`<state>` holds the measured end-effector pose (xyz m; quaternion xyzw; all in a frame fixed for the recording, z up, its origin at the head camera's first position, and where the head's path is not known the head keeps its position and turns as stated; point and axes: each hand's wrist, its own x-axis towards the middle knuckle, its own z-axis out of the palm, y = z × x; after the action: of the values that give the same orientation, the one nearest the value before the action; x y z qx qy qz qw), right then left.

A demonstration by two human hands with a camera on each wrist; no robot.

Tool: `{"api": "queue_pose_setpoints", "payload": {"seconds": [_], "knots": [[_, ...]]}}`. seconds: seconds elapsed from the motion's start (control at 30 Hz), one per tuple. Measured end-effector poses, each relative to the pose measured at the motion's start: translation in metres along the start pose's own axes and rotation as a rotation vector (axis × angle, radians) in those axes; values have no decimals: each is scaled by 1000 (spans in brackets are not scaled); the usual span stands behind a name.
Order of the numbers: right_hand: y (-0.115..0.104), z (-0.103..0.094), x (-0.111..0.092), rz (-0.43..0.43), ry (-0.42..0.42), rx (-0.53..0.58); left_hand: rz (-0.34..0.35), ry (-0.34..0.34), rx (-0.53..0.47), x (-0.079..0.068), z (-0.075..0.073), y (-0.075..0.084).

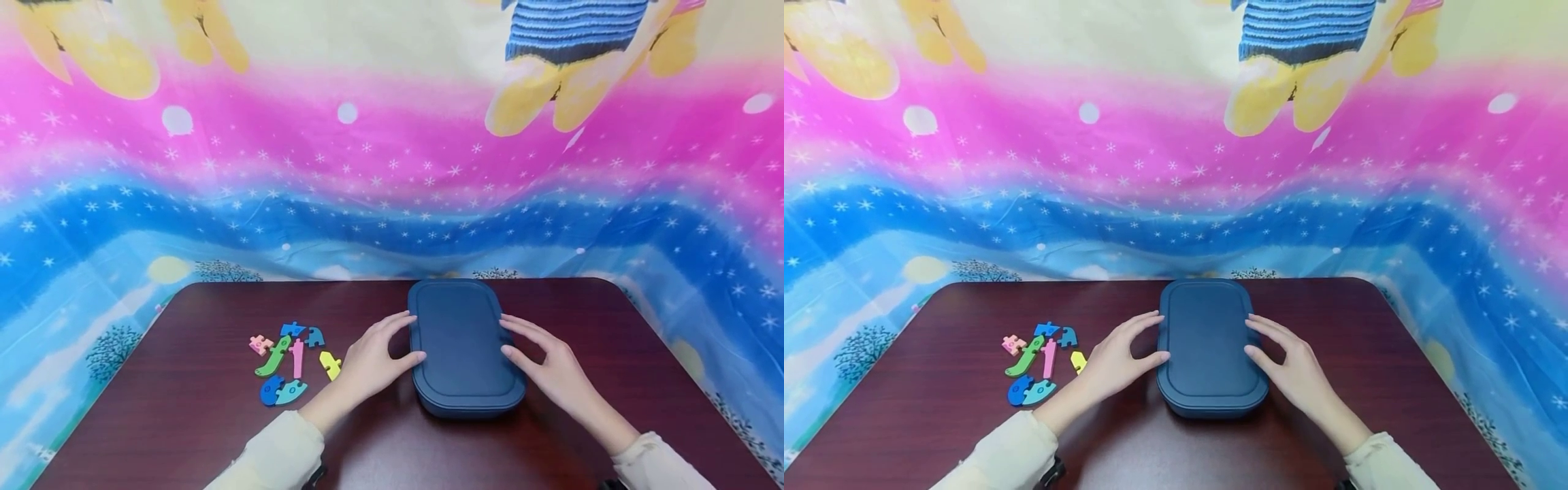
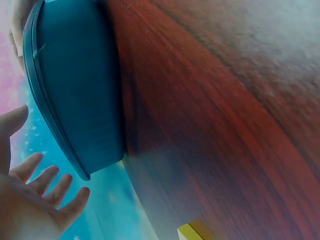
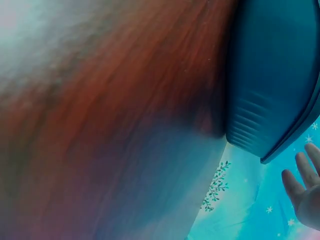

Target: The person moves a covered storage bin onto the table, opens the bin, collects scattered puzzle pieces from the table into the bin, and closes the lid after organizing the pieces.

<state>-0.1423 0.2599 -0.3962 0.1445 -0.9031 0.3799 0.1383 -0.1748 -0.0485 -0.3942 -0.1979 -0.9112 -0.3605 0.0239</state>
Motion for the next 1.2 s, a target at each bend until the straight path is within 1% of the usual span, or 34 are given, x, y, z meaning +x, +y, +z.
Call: {"api": "queue_pose_setpoints", "payload": {"seconds": [0.1, 0.5, 0.63, 0.83, 1.07, 1.2], "knots": [[-1, 0, 3, 40, 7, 13, -29, 8, -23, 3, 1, 0], [-4, 4, 14, 147, 27, 59, -149, 23, -107, 12, 3, -1], [-3, 4, 17, 195, 40, 58, -167, 37, -122, 16, 5, -1], [-4, 3, 22, 232, 56, 60, -180, 52, -134, 23, 6, -3], [-1, 5, 25, 283, 39, 113, -220, 41, -195, 28, 8, -4], [2, 7, 27, 295, 39, 121, -237, 37, -199, 30, 10, -4]]}}
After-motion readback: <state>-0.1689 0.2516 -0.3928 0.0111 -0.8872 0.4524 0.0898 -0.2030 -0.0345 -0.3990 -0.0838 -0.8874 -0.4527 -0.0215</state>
